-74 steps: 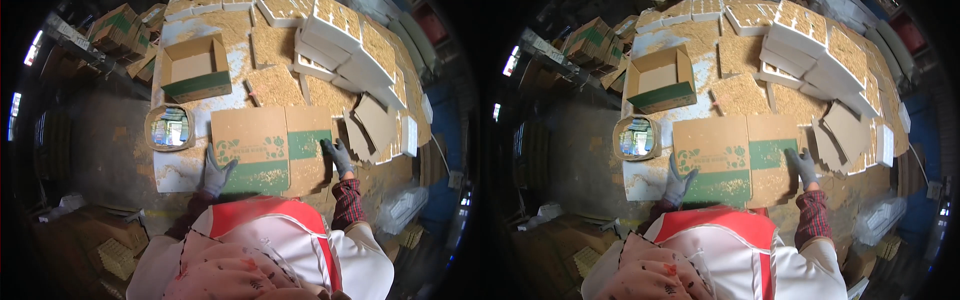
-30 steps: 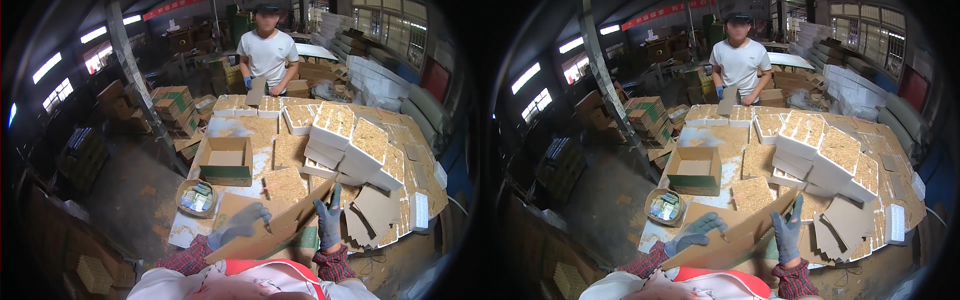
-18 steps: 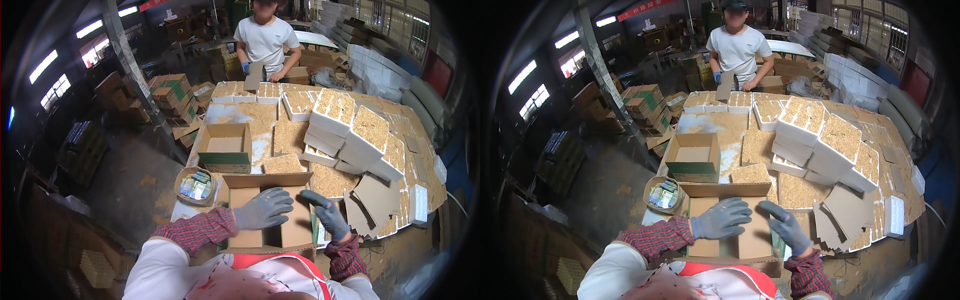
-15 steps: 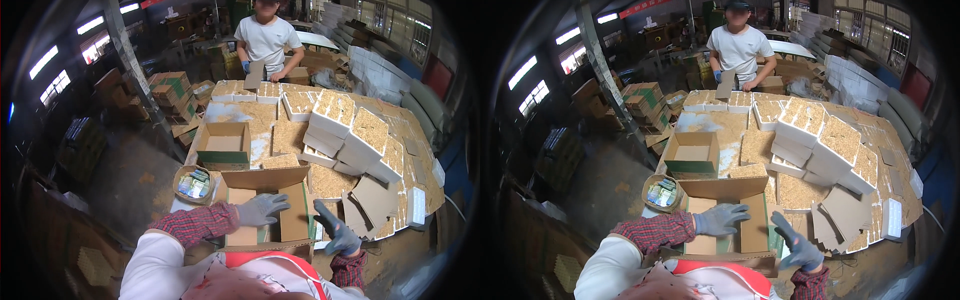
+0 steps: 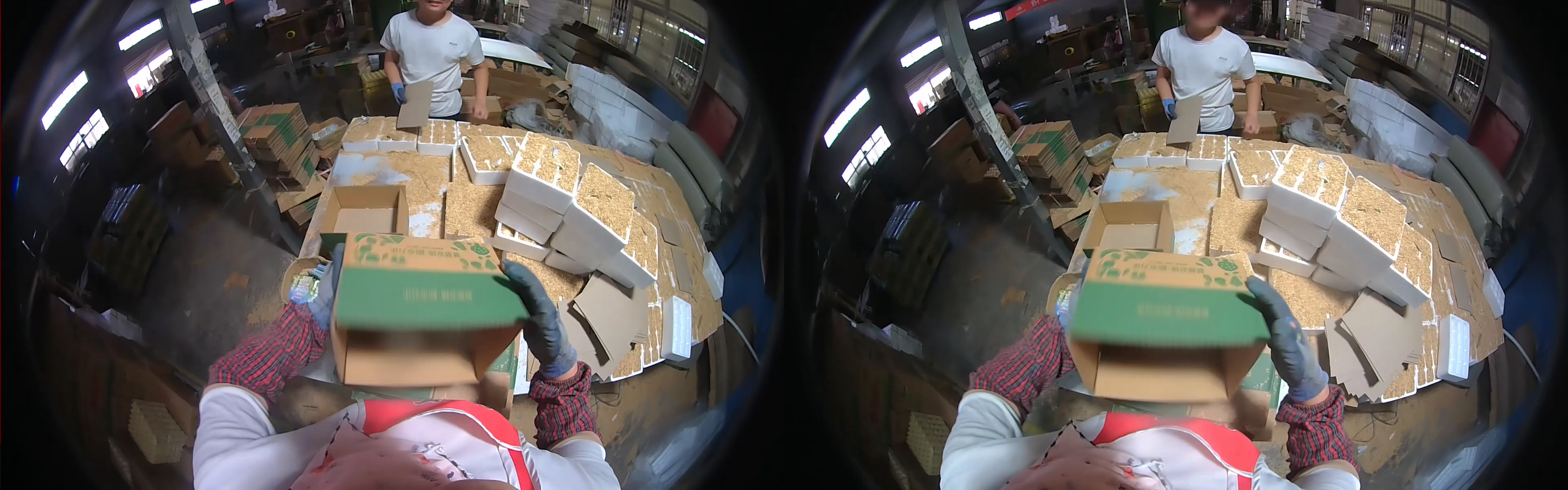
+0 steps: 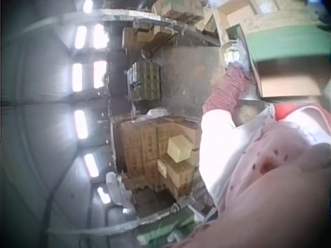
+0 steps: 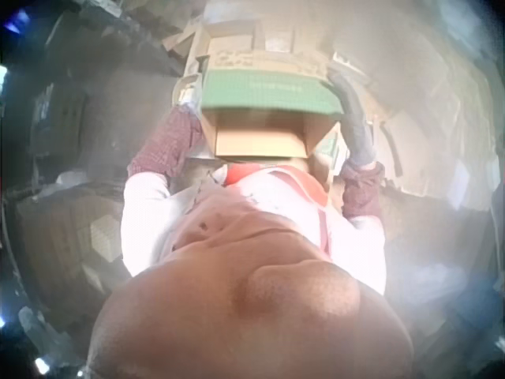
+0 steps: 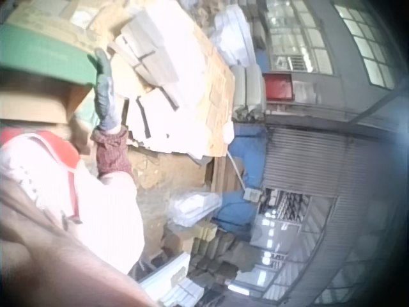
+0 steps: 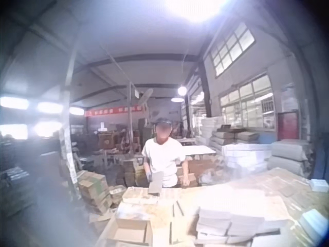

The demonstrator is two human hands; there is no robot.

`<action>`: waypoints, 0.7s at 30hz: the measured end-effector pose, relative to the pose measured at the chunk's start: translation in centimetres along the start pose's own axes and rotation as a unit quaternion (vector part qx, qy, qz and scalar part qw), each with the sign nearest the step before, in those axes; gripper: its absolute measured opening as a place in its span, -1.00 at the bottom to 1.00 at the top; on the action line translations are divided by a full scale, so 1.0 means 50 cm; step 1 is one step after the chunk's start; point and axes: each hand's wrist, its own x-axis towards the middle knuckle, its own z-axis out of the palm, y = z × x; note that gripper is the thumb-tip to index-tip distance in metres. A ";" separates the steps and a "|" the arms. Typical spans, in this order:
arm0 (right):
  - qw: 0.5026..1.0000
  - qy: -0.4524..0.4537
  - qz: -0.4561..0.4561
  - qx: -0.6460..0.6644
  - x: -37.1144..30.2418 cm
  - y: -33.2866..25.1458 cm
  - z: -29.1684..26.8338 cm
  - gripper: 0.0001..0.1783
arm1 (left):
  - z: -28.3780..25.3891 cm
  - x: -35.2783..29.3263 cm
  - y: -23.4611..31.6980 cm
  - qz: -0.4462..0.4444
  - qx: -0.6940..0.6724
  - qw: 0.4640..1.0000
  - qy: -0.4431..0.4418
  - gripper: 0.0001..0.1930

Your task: The person folds cardboard sheets to assemble boxes, packs filled foam trays, cards, and cardboard sheets inside them, and closes and stacks the finished boxes.

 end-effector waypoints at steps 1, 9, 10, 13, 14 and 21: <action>0.963 0.008 -0.035 -0.266 0.025 -0.015 0.020 -0.41 | -0.034 -0.008 -0.052 0.022 0.069 0.997 0.032 -0.46; 0.931 -0.038 0.280 -0.232 0.004 0.187 -0.094 -0.60 | 0.061 -0.116 -0.168 0.114 0.271 0.939 0.180 -0.51; 0.910 -0.093 0.328 -0.235 0.021 0.178 -0.089 -0.58 | 0.111 -0.136 -0.127 0.210 0.274 0.924 0.163 -0.47; 0.920 0.038 0.227 -0.319 0.114 0.290 -0.198 -0.45 | 0.102 -0.116 -0.166 0.189 0.483 0.842 0.151 -0.40; 0.793 0.090 0.272 -0.538 0.125 0.325 -0.212 -0.46 | 0.104 -0.118 -0.152 0.160 0.492 0.843 0.147 -0.38; 0.731 -0.033 0.370 -0.573 0.105 0.350 -0.143 -0.39 | 0.090 -0.186 -0.122 0.116 0.409 0.886 0.184 -0.33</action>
